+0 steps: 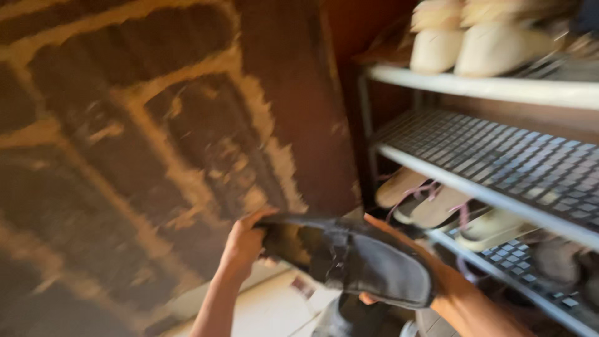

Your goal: The person cleans several pairs of shoes using a brush, scrubbing the soles and uppers of each item. They handle the shoes one at a time, turning them over to clean different surfaces, and place them back on a nearby shoe rack after cleaning.

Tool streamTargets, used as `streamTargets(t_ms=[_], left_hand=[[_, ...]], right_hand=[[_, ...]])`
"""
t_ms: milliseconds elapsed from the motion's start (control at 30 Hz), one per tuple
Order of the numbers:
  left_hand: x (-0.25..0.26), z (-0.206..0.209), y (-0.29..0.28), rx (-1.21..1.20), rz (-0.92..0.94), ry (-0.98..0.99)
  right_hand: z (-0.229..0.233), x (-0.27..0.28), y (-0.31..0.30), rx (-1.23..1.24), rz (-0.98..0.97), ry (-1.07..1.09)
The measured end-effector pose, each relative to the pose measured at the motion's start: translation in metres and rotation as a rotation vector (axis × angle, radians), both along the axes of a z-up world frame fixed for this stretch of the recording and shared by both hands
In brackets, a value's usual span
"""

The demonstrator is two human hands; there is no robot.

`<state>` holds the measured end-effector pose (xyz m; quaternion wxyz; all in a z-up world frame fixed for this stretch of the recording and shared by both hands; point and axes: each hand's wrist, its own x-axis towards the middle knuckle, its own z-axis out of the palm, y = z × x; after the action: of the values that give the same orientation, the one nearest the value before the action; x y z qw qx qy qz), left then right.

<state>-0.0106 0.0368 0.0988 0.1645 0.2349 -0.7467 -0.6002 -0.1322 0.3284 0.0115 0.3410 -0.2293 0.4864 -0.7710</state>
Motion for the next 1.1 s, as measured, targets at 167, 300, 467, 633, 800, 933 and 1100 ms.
streamTargets(t_ms=[167, 300, 467, 633, 800, 933, 1100], left_hand=[[-0.038, 0.021, 0.028, -0.038, 0.167, -0.154], [-0.088, 0.026, 0.048, 0.088, 0.118, -0.183], [-0.163, 0.036, 0.082, 0.248, 0.083, -0.256], [-0.24, 0.043, 0.122, 0.423, 0.057, -0.138], [-0.307, 0.023, 0.14, 0.146, -0.07, 0.012], [-0.37, 0.001, 0.142, -0.665, -0.154, -0.063], [-0.433, -0.016, 0.138, 0.328, 0.098, -0.001]], right_hand=[[0.028, -0.078, 0.049, 0.432, -0.423, 0.727], [0.059, -0.138, 0.091, 1.127, -0.805, 1.154], [0.082, -0.167, 0.126, 1.576, -0.611, 1.089], [0.076, -0.169, 0.133, 1.434, -0.737, 1.176], [0.074, -0.173, 0.137, 1.44, -0.722, 1.161], [0.081, -0.179, 0.135, 1.431, -0.717, 1.143], [0.081, -0.188, 0.134, 1.617, -0.463, 0.967]])
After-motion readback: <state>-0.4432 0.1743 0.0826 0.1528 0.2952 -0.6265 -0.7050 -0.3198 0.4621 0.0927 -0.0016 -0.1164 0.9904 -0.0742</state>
